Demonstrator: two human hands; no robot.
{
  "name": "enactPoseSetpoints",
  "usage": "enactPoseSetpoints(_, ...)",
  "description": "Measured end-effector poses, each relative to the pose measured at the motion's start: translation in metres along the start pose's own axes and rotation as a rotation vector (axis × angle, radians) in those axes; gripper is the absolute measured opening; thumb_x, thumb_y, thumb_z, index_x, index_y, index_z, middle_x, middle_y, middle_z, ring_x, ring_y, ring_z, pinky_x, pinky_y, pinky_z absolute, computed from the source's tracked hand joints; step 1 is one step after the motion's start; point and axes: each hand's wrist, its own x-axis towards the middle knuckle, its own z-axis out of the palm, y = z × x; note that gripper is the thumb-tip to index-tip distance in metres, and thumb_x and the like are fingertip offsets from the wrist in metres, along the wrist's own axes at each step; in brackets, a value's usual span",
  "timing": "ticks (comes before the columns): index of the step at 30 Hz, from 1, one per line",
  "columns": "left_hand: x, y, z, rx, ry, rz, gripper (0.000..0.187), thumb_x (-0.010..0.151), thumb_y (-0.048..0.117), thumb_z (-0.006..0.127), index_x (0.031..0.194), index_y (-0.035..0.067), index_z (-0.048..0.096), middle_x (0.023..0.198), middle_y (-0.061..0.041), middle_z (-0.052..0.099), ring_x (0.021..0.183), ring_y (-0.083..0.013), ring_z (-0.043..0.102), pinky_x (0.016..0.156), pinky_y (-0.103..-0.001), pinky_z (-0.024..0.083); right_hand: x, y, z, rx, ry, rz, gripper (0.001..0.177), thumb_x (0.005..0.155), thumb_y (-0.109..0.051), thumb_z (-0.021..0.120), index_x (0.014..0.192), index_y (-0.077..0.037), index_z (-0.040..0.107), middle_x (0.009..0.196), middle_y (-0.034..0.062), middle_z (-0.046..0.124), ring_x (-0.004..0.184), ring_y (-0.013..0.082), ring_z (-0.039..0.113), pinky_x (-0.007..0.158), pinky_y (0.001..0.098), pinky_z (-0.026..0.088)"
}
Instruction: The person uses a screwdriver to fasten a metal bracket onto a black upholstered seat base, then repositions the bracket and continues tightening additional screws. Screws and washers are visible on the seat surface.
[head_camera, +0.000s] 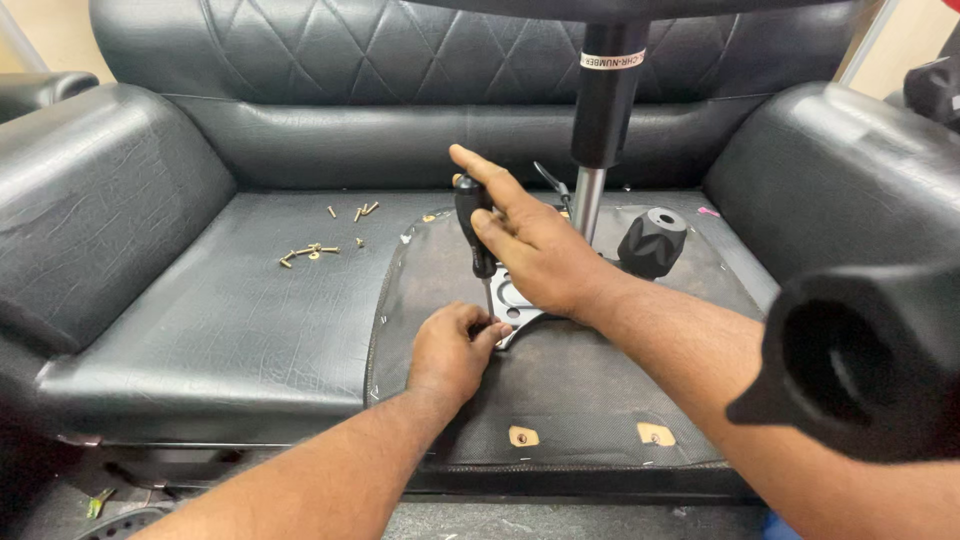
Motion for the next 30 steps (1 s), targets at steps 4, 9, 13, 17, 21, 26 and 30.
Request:
enactPoseSetpoints(4,0.002,-0.004,0.002,-0.027,-0.013,0.006,0.022,0.077,0.029,0.083,0.083,0.008,0.077,0.086,-0.011,0.072,0.087,-0.0304,0.068,0.079,-0.044,0.053,0.003,-0.01,0.001,0.121,-0.004,0.204,0.056,0.1,-0.016,0.055,0.154,-0.025,0.045,0.101,0.0076,0.065,0.082,0.011,0.062,0.079,0.0301,0.055)
enactPoseSetpoints(9,-0.001,-0.003,0.0,-0.043,-0.019,-0.007,0.021,0.078,0.025,0.082,0.091,0.009,0.077,0.089,-0.01,0.072,0.086,-0.0286,0.069,0.08,-0.042,0.054,0.007,-0.017,0.009,-0.146,0.132,0.162,0.056,0.087,-0.023,0.078,0.139,-0.02,0.057,0.103,0.0064,0.066,0.082,0.0158,0.067,0.075,0.0351,0.057)
enactPoseSetpoints(13,-0.001,-0.002,-0.003,-0.048,-0.043,-0.084,0.02,0.078,0.022,0.082,0.091,0.009,0.076,0.09,-0.009,0.074,0.087,-0.0276,0.071,0.081,-0.041,0.055,0.007,-0.008,0.008,-0.277,0.186,-0.083,0.049,0.096,-0.019,0.077,0.141,-0.015,0.057,0.107,0.0091,0.067,0.099,0.0185,0.069,0.087,0.0378,0.057)
enactPoseSetpoints(17,0.002,-0.002,-0.002,-0.019,-0.035,-0.048,0.021,0.077,0.025,0.083,0.088,0.008,0.076,0.088,-0.009,0.075,0.088,-0.0279,0.071,0.081,-0.041,0.055,0.005,0.002,0.004,0.136,0.019,-0.04,0.053,0.098,-0.014,0.06,0.149,-0.014,0.047,0.118,0.0082,0.067,0.108,0.0154,0.067,0.091,0.0328,0.056)
enactPoseSetpoints(21,0.002,0.0,-0.003,-0.026,-0.037,-0.046,0.022,0.076,0.025,0.082,0.093,0.012,0.078,0.091,-0.008,0.076,0.09,-0.0286,0.07,0.082,-0.042,0.054,0.01,0.0,0.006,0.051,0.114,0.18,0.055,0.09,-0.016,0.072,0.14,-0.013,0.051,0.114,0.0104,0.068,0.088,0.0164,0.071,0.074,0.0309,0.059)
enactPoseSetpoints(26,0.0,0.003,-0.004,-0.057,-0.055,-0.113,0.021,0.081,0.028,0.081,0.099,0.016,0.079,0.096,-0.008,0.077,0.094,-0.0274,0.071,0.086,-0.041,0.055,0.013,0.0,0.009,-0.223,0.232,0.192,0.058,0.087,-0.02,0.084,0.131,-0.009,0.048,0.112,0.0153,0.066,0.095,0.0211,0.068,0.082,0.0346,0.057)
enactPoseSetpoints(30,-0.001,0.004,-0.005,-0.044,-0.046,-0.024,0.02,0.081,0.025,0.079,0.098,0.015,0.079,0.095,-0.008,0.077,0.096,-0.0276,0.071,0.089,-0.041,0.054,0.011,0.006,0.01,-0.1,0.188,0.044,0.065,0.092,-0.013,0.073,0.146,-0.011,0.038,0.122,0.0122,0.065,0.11,0.0202,0.066,0.096,0.0357,0.055)
